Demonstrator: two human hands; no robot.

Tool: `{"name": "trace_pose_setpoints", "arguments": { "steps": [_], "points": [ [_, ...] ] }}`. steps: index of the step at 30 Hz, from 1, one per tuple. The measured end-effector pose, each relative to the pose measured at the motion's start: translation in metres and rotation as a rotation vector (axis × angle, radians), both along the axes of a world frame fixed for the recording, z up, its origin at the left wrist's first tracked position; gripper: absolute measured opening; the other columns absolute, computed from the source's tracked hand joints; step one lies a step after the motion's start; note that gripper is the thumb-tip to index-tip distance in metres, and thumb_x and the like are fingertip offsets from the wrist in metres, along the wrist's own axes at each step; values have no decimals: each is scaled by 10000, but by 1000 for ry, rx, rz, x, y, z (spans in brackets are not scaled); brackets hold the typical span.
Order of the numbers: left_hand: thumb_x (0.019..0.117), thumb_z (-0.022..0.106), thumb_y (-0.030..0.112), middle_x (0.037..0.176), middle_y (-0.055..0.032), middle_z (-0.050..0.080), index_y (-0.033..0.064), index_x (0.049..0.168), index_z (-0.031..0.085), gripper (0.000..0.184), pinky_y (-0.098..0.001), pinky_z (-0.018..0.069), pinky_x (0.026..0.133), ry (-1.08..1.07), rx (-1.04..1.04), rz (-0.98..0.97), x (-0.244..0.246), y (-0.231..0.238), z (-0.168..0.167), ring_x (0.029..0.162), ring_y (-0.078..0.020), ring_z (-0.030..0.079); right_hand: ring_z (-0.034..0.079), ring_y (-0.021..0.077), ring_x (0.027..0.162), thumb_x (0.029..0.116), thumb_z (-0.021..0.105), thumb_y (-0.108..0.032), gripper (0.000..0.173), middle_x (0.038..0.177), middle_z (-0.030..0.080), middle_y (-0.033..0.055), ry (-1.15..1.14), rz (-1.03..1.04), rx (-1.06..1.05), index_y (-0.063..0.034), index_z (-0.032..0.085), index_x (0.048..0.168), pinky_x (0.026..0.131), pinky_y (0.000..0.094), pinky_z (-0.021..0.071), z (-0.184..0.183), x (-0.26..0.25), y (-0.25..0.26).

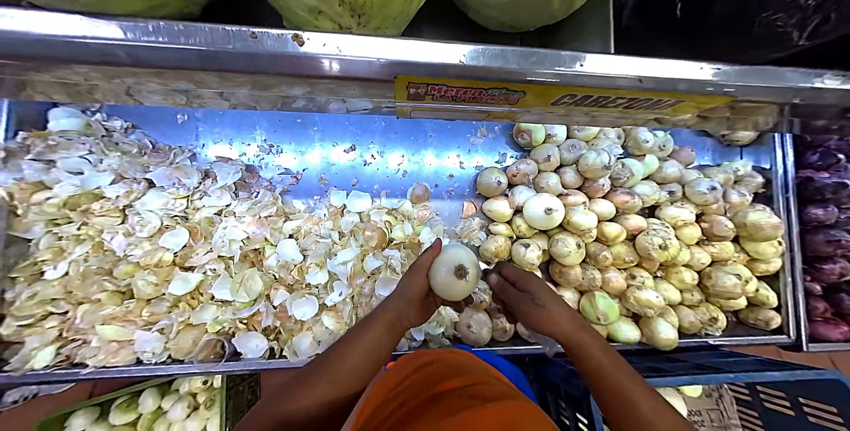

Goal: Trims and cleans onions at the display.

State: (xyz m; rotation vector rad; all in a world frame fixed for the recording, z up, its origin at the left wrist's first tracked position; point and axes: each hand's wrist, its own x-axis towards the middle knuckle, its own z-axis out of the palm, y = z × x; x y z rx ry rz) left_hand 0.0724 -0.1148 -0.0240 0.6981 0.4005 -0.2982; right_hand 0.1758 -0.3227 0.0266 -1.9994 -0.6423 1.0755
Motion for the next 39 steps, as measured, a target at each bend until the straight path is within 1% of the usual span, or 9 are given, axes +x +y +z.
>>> {"name": "trace_pose_setpoints", "arguments": {
  "steps": [2,4,6,10,15,27,31,34,39],
  "points": [
    [1060,211,630,1079,-225,693,56,1328,561,723,-427,616,681,1,84,-11,0,-2,6,834,-315,717,597,148,661,894,679,-644,500,738,602,-7,-223,80,-114,-155,641,994,635,397,526,5,4,8],
    [1065,265,618,1033,-193,704,53,1278,602,692,-401,613,667,37,178,-17,-1,-6,10,817,-277,715,588,161,655,728,745,-780,654,691,580,-16,-413,120,-194,-164,643,920,634,437,516,16,2,17],
    [1064,295,617,994,-176,710,52,1241,629,680,-381,607,648,70,253,-28,0,-10,13,798,-256,713,607,186,647,696,725,-826,701,665,583,-5,-587,180,-248,-155,639,878,620,456,520,24,-1,24],
    [1052,319,638,918,-200,698,31,1191,643,702,-388,596,592,170,259,3,0,-17,18,702,-276,696,601,196,576,758,605,-870,731,601,548,6,-826,238,-234,-139,611,790,543,435,495,14,-6,25],
    [1061,336,611,845,-204,687,14,1154,647,680,-355,562,505,252,302,47,-4,-23,17,601,-267,665,589,211,489,862,350,-889,810,535,506,22,-1021,173,-97,-125,588,739,447,425,478,-26,-15,14],
    [1085,338,545,816,-189,673,25,1132,654,610,-346,538,465,208,319,303,-8,-39,13,572,-251,641,536,182,445,974,268,-785,771,511,451,1,-1017,55,2,-127,554,693,397,385,439,-37,-28,15],
    [1076,344,527,892,-168,691,48,1136,666,580,-363,568,545,97,413,419,-8,-45,6,687,-248,678,532,173,452,1002,228,-755,763,518,456,-5,-958,-36,30,-135,554,699,404,383,439,-40,-35,18],
    [1034,366,557,1010,-125,694,98,1190,654,564,-409,598,722,-10,494,534,-11,-54,0,877,-234,697,536,168,459,1022,202,-726,759,523,466,-5,-933,-82,89,-135,557,707,409,383,447,-43,-38,21],
    [966,392,752,1285,-65,630,152,1440,492,771,-386,562,945,-280,673,678,-15,-64,-18,1122,-176,644,525,154,473,1070,198,-635,724,539,468,-1,-870,-140,202,-123,569,718,427,369,447,-46,-40,27]
  ]
}}
